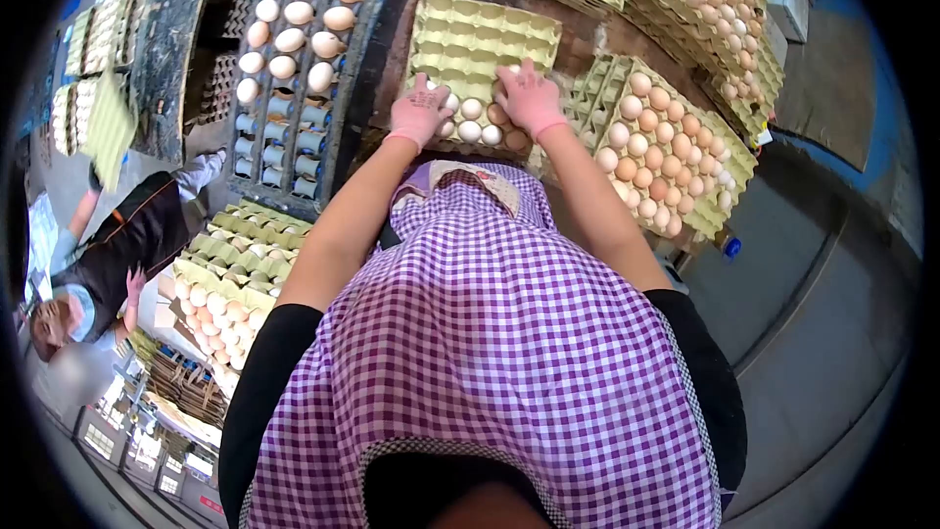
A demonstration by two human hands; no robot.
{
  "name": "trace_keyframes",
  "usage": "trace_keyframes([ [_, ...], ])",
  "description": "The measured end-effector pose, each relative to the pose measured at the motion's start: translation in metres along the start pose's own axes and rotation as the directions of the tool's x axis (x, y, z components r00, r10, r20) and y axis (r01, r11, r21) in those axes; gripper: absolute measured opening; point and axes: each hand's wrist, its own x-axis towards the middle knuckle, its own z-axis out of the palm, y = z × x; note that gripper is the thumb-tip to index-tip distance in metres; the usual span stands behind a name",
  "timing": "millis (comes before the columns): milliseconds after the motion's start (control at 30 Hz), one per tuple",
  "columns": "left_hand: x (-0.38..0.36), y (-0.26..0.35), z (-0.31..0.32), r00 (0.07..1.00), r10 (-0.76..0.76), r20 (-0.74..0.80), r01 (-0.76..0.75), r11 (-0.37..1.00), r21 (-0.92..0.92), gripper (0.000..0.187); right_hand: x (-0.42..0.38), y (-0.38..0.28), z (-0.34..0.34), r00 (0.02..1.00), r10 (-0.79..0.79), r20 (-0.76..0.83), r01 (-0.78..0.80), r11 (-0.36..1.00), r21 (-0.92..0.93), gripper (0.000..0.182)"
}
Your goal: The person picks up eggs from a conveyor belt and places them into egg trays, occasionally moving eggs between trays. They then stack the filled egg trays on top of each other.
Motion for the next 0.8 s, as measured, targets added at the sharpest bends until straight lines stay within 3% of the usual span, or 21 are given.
trace_keyframes([
  [33, 0.003, -0.002, 0.002, 0.999, 0.016, 0.040, -0.017, 1.000, 0.007, 0.032, 0.002, 0.001, 0.013, 1.000, -0.011, -0.010, 0.009, 0.985, -0.170, 0.058],
  [133, 0.000, -0.006, -0.003, 0.993, 0.023, 0.114, -0.018, 0.999, -0.045, 0.045, 0.006, 0.000, 0.005, 0.995, -0.096, -0.020, 0.089, 0.968, -0.234, 0.047],
  [233, -0.030, -0.018, -0.001, 0.993, 0.101, -0.060, -0.108, 0.986, -0.125, 0.052, 0.016, 0.000, -0.009, 0.983, -0.178, 0.038, 0.181, 0.945, -0.273, 0.046],
  [367, -0.097, -0.031, -0.063, 0.998, -0.025, -0.052, -0.003, 0.877, -0.480, 0.054, 0.040, -0.003, -0.029, 0.945, -0.258, 0.201, 0.321, 0.852, -0.413, 0.046],
  [467, -0.148, -0.051, -0.085, 0.968, -0.230, -0.103, 0.107, 0.747, -0.656, 0.056, 0.038, -0.026, -0.079, 0.914, -0.202, 0.353, 0.241, 0.968, -0.070, 0.052],
  [533, -0.167, -0.072, -0.074, 0.861, -0.460, -0.215, 0.122, 0.598, -0.792, 0.058, 0.050, -0.054, -0.088, 0.849, -0.467, 0.246, 0.394, 0.871, 0.294, 0.054],
  [600, -0.183, -0.087, -0.080, 0.716, -0.667, -0.205, 0.130, 0.416, -0.900, 0.057, 0.051, -0.134, -0.110, 0.812, -0.548, 0.200, 0.454, 0.809, 0.373, 0.056],
  [633, -0.186, -0.100, -0.081, 0.654, -0.701, -0.284, 0.132, 0.476, -0.869, 0.058, 0.050, -0.177, -0.117, 0.766, -0.641, 0.035, 0.593, 0.728, 0.344, 0.057],
  [667, -0.186, -0.112, -0.080, 0.590, -0.747, -0.307, 0.195, 0.501, -0.843, 0.059, 0.054, -0.218, -0.122, 0.706, -0.708, -0.016, 0.682, 0.675, 0.282, 0.059],
  [800, -0.163, -0.153, -0.075, 0.385, -0.837, -0.388, 0.342, 0.520, -0.782, 0.061, 0.095, -0.324, -0.105, 0.660, -0.749, 0.061, 0.740, 0.662, 0.122, 0.057],
])
